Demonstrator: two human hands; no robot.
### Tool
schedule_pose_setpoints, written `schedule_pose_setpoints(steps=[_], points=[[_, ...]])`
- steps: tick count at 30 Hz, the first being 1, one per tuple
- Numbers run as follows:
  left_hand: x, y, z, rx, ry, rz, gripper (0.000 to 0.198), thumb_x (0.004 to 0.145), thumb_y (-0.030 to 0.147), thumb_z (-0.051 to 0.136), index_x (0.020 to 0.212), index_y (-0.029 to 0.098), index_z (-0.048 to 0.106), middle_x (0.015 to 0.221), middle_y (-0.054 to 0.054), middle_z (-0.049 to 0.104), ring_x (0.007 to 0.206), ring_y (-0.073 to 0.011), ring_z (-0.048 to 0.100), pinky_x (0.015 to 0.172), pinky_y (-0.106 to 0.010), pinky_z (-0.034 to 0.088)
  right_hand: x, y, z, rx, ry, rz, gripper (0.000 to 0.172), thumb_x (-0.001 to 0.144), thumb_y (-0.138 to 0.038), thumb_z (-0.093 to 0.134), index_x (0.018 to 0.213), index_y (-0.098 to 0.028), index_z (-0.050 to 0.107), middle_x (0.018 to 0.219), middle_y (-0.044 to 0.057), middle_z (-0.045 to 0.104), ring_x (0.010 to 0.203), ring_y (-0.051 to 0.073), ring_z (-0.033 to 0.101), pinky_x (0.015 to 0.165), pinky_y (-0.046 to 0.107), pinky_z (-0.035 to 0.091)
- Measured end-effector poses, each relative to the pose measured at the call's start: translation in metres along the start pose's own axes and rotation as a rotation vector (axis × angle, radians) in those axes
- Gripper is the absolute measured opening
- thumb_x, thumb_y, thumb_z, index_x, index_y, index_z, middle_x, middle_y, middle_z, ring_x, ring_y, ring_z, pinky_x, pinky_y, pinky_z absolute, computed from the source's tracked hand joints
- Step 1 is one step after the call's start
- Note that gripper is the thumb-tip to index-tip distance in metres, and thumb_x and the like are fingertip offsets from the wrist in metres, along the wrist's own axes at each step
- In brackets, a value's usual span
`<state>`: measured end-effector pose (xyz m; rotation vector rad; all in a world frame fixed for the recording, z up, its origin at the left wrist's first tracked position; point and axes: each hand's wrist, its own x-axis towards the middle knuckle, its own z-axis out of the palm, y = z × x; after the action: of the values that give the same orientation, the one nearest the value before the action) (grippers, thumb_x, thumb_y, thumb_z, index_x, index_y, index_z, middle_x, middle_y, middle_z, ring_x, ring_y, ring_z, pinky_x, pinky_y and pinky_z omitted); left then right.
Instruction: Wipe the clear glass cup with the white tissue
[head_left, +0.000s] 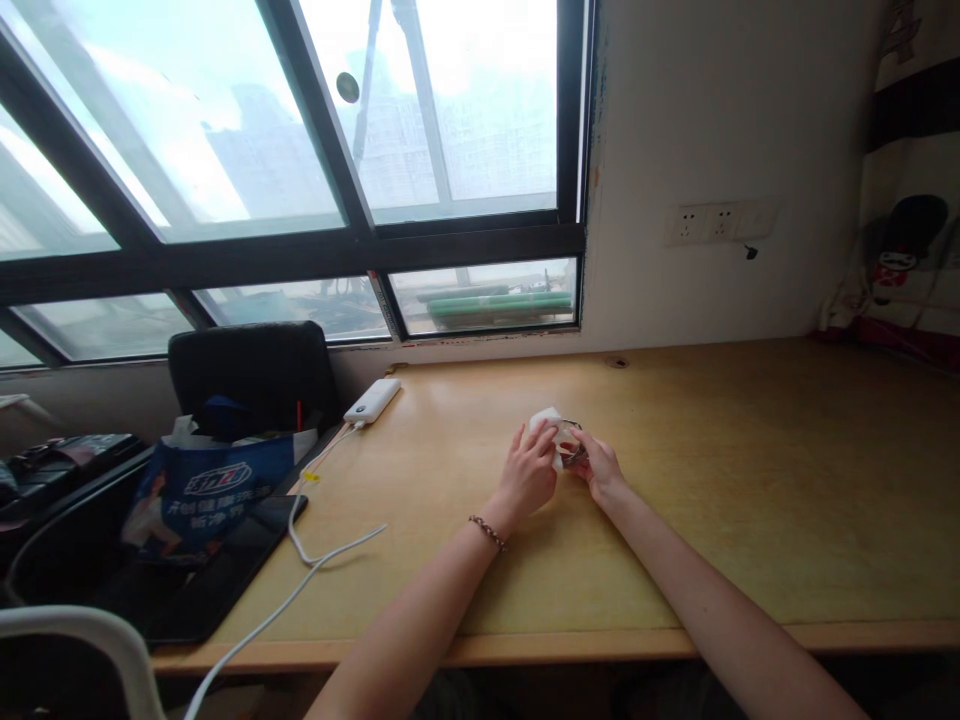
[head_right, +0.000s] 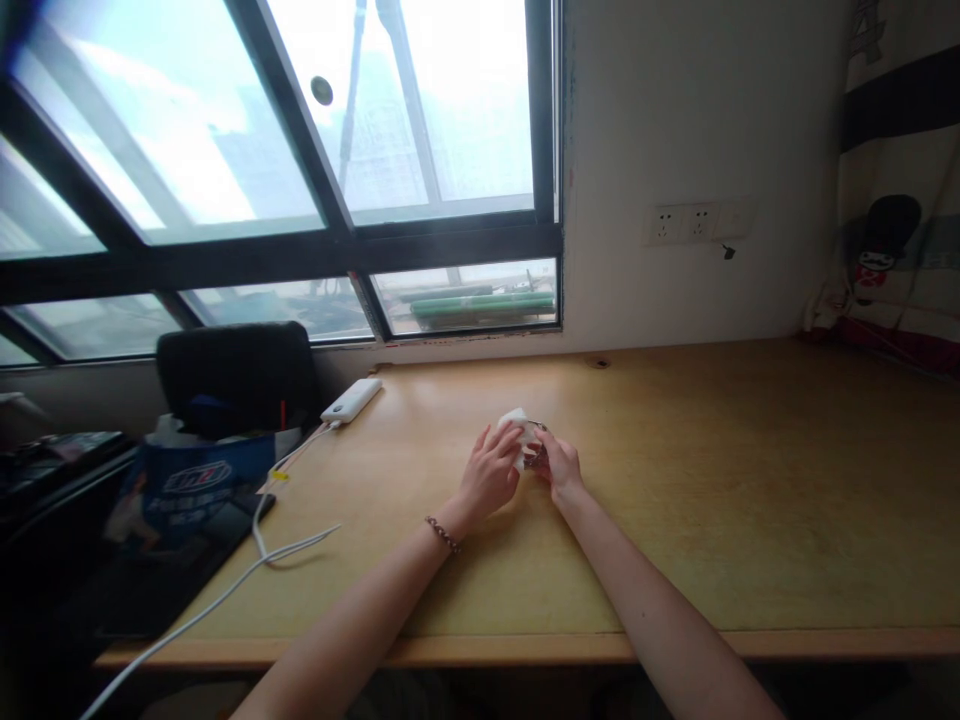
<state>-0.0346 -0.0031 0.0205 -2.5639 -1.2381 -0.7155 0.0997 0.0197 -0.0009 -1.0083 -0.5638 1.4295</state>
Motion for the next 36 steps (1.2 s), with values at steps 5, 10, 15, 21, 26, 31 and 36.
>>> schedule_pose_setpoints(steps=[5, 10, 15, 21, 26, 31, 36], points=[[0.001, 0.003, 0.000, 0.008, -0.041, -0.056, 0.040, 0.070, 0.012, 0.047, 0.109, 0.021, 0.049, 0.123, -0.006, 0.048, 0.125, -0.0270, 0.027, 0.103, -0.055, 0.013, 0.001, -0.001, -0.001, 0.012, 0.018, 0.011, 0.031, 0.059, -0.037, 0.068, 0.078, -0.013, 0.061, 0.060, 0.003, 0.065, 0.050, 0.015, 0.059, 0.044, 0.024, 0.049], [0.000, 0.007, 0.005, -0.132, -0.161, -0.095, 0.034, 0.072, 0.011, 0.044, 0.104, 0.019, 0.049, 0.102, -0.009, 0.056, 0.087, -0.0214, 0.055, 0.081, -0.038, 0.044, 0.004, 0.003, -0.003, 0.016, 0.001, -0.024, 0.034, 0.060, -0.044, 0.066, 0.073, -0.013, 0.059, 0.060, 0.003, 0.064, 0.049, 0.014, 0.058, 0.044, 0.024, 0.047], [-0.002, 0.009, 0.006, -0.338, -0.174, 0.009, 0.036, 0.071, 0.013, 0.046, 0.107, 0.018, 0.048, 0.098, -0.008, 0.057, 0.081, -0.0178, 0.056, 0.070, -0.027, 0.045, 0.005, 0.005, 0.001, 0.073, -0.066, -0.050, 0.032, 0.064, -0.047, 0.061, 0.067, -0.016, 0.055, 0.057, 0.001, 0.062, 0.053, 0.016, 0.059, 0.049, 0.026, 0.047], [0.000, 0.003, -0.011, -0.225, -0.206, 0.032, 0.025, 0.078, 0.039, 0.047, 0.089, 0.019, 0.057, 0.085, -0.006, 0.060, 0.072, -0.0168, 0.056, 0.062, -0.025, 0.041, 0.006, 0.009, 0.000, 0.066, -0.108, -0.020, 0.034, 0.068, -0.050, 0.057, 0.077, -0.017, 0.054, 0.057, -0.001, 0.061, 0.046, 0.013, 0.056, 0.039, 0.022, 0.040], [0.002, 0.005, -0.014, -0.079, -0.166, -0.049, 0.046, 0.080, 0.056, 0.034, 0.085, 0.018, 0.059, 0.084, -0.008, 0.060, 0.069, -0.0180, 0.058, 0.058, -0.024, 0.038, 0.006, 0.009, -0.001, 0.014, -0.051, -0.041, 0.033, 0.065, -0.048, 0.061, 0.073, -0.017, 0.054, 0.056, 0.000, 0.061, 0.042, 0.013, 0.055, 0.037, 0.023, 0.041], [0.001, 0.006, -0.009, -0.083, -0.134, -0.114, 0.046, 0.082, 0.055, 0.032, 0.094, 0.019, 0.058, 0.088, -0.009, 0.062, 0.072, -0.0196, 0.059, 0.059, -0.025, 0.040, 0.004, 0.008, 0.002, -0.114, 0.019, -0.088, 0.032, 0.063, -0.049, 0.061, 0.068, -0.019, 0.054, 0.051, -0.003, 0.059, 0.045, 0.014, 0.054, 0.037, 0.023, 0.039], [-0.001, 0.002, -0.008, -0.227, -0.147, -0.080, 0.038, 0.085, 0.046, 0.034, 0.111, 0.025, 0.051, 0.106, -0.007, 0.059, 0.087, -0.0193, 0.058, 0.066, -0.025, 0.042, 0.007, 0.013, -0.003, -0.260, 0.049, -0.190, 0.029, 0.061, -0.047, 0.062, 0.060, -0.020, 0.050, 0.047, -0.005, 0.054, 0.046, 0.012, 0.051, 0.039, 0.021, 0.039]])
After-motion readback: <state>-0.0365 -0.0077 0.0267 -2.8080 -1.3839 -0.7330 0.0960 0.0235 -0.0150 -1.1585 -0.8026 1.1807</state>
